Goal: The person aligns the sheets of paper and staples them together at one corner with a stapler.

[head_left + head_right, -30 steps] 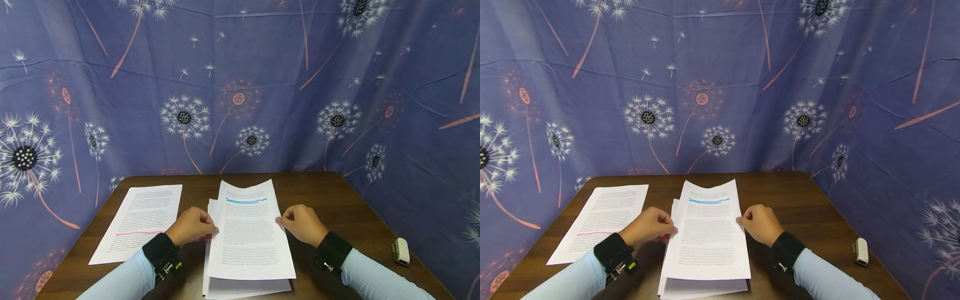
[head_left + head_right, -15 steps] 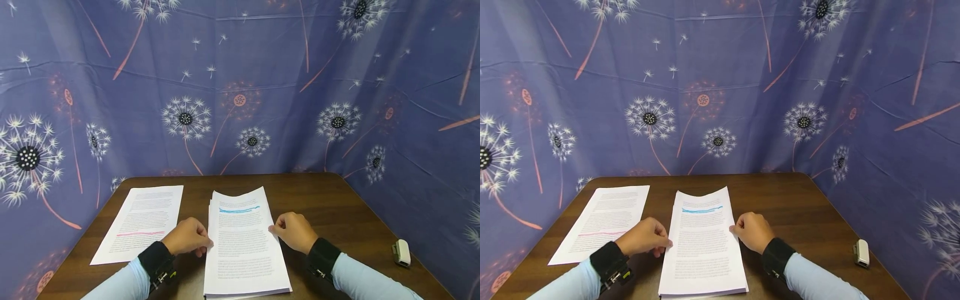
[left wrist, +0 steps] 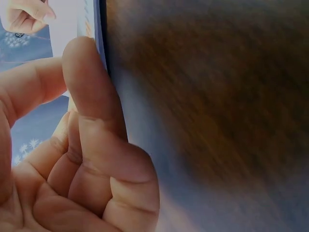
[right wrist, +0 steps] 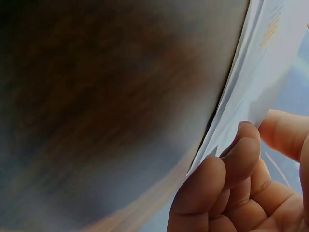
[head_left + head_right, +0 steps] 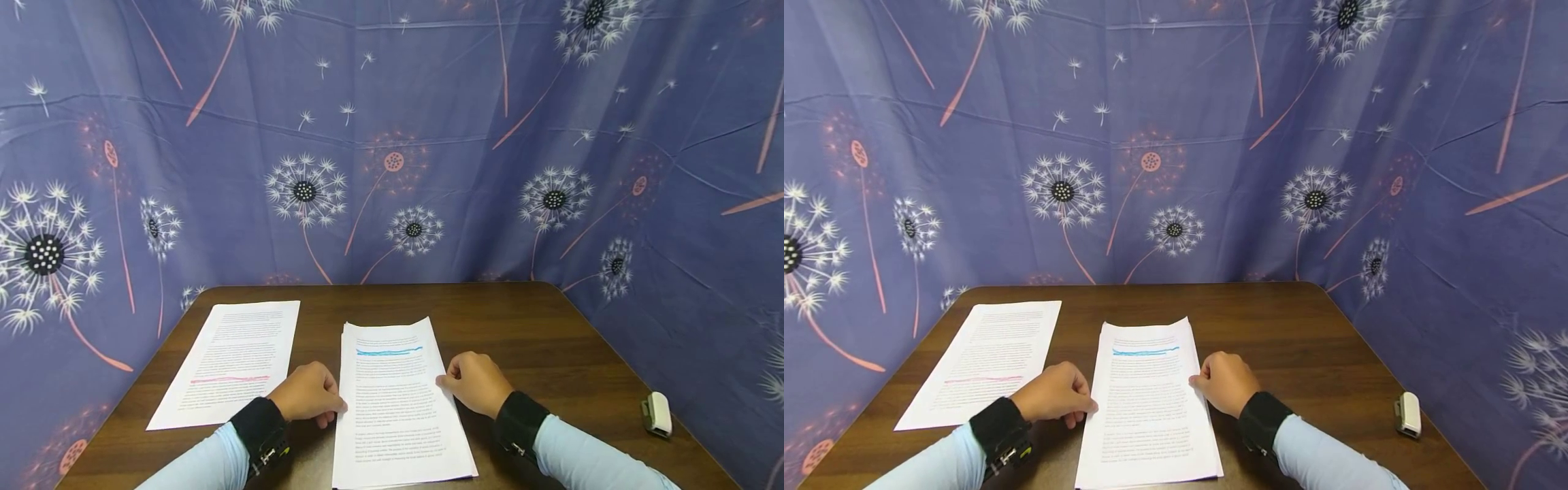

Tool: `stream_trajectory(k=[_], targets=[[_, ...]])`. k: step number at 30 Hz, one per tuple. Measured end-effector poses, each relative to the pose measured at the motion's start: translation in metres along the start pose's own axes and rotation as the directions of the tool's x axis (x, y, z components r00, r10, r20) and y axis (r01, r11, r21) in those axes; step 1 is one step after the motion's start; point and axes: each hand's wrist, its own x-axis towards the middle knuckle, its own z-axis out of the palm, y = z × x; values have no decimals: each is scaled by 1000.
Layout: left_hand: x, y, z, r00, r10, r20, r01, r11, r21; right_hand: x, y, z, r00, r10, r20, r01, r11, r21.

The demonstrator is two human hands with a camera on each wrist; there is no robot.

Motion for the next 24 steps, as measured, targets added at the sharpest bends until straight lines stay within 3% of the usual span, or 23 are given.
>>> stream_trajectory(k=[10, 24], targets=[[-3, 2, 1, 1000, -13, -2, 13, 998, 63, 2, 0, 7, 999, -12, -31, 9, 996, -89], [0, -1, 5, 999, -22, -37, 27, 992, 124, 1, -2, 9, 1000, 3, -16, -5, 990, -143]])
